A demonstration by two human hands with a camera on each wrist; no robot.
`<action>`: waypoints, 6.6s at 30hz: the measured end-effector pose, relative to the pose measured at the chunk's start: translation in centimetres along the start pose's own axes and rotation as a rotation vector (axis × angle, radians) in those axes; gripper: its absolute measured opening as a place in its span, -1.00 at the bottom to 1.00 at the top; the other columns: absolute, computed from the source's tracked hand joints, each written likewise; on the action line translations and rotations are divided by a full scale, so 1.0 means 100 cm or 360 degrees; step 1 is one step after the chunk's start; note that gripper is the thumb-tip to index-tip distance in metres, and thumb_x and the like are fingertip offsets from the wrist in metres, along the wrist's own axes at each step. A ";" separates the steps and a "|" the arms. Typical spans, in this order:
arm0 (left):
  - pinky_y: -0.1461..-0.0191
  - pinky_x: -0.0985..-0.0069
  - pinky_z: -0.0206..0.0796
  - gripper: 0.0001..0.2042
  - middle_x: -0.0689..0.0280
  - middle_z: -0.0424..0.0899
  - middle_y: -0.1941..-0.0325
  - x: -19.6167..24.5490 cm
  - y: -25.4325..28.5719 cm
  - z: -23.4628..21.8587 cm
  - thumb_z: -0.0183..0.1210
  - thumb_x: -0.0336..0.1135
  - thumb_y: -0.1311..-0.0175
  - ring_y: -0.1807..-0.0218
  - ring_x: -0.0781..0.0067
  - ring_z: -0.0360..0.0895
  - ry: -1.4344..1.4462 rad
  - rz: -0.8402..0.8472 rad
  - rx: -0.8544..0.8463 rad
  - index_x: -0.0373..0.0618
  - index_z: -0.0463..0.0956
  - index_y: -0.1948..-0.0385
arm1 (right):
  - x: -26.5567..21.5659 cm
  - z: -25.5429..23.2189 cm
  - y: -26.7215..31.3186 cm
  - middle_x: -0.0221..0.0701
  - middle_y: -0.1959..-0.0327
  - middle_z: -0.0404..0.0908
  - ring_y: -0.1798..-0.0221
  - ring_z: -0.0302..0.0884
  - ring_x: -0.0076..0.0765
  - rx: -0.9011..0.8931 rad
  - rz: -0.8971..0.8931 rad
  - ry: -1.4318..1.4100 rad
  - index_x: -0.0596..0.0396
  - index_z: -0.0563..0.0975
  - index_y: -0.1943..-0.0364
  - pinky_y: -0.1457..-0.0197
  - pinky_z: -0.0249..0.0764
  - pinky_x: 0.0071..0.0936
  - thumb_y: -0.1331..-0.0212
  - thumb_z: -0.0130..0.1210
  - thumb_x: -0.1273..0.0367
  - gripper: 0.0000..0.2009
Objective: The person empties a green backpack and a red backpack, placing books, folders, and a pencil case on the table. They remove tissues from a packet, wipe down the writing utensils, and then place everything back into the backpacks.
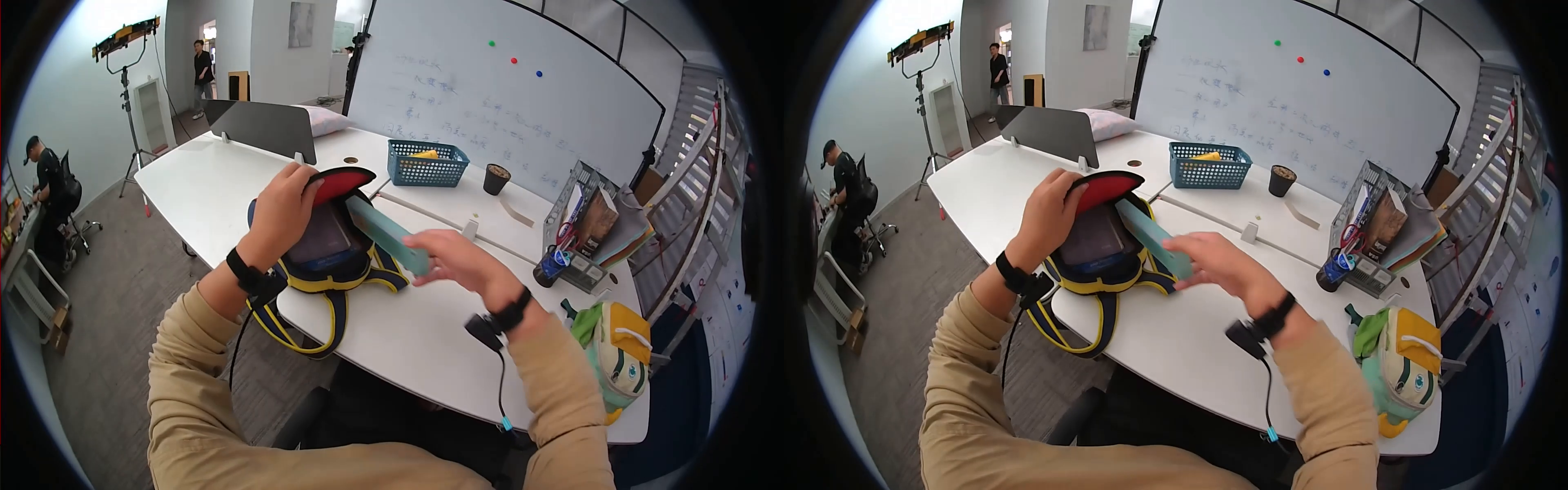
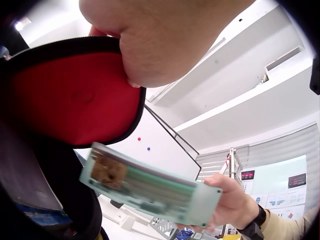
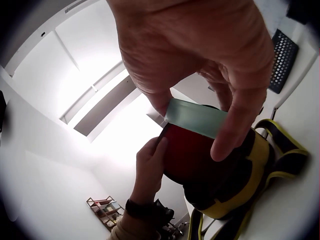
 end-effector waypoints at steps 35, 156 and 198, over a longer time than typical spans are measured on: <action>0.02 0.19 0.52 -0.81 0.01 0.72 0.17 -0.068 0.123 -0.029 0.30 -0.38 -0.60 0.12 0.08 0.71 0.0273 -0.0940 -0.0570 -0.29 0.50 0.04 | 0.003 0.105 -0.071 -0.03 0.26 0.85 0.10 0.84 0.22 0.0374 -0.0629 0.1463 0.18 0.82 0.23 -0.03 0.74 0.03 -0.36 0.36 0.29 -0.79; -0.35 0.11 0.68 -0.68 0.01 0.88 -0.20 0.034 -0.086 0.350 0.33 -0.28 -0.35 -0.28 -0.06 0.82 -0.0957 -0.0094 -0.1441 -0.14 0.84 -0.06 | 0.003 0.063 0.199 -0.17 0.28 0.50 0.21 0.45 0.01 -0.0954 -0.1591 -0.0069 0.20 0.43 0.20 0.04 0.44 -0.14 -0.71 0.07 0.33 -0.74; 0.13 0.14 0.59 -0.79 0.24 0.80 0.28 0.248 -0.083 0.248 0.43 -0.19 -0.44 0.19 0.04 0.78 0.0382 0.0752 -0.0920 -0.08 0.65 0.30 | 0.016 0.034 0.163 -0.30 0.37 0.76 0.34 0.67 -0.30 -0.0155 -0.1020 0.0508 0.17 0.72 0.12 0.14 0.61 -0.31 -0.51 0.35 0.33 -0.83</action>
Point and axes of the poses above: each hand's wrist, its own y-axis away from the middle knuckle, its own z-axis out of the palm, x = y × z, the point moved 3 cm from there along -y, towards the middle knuckle
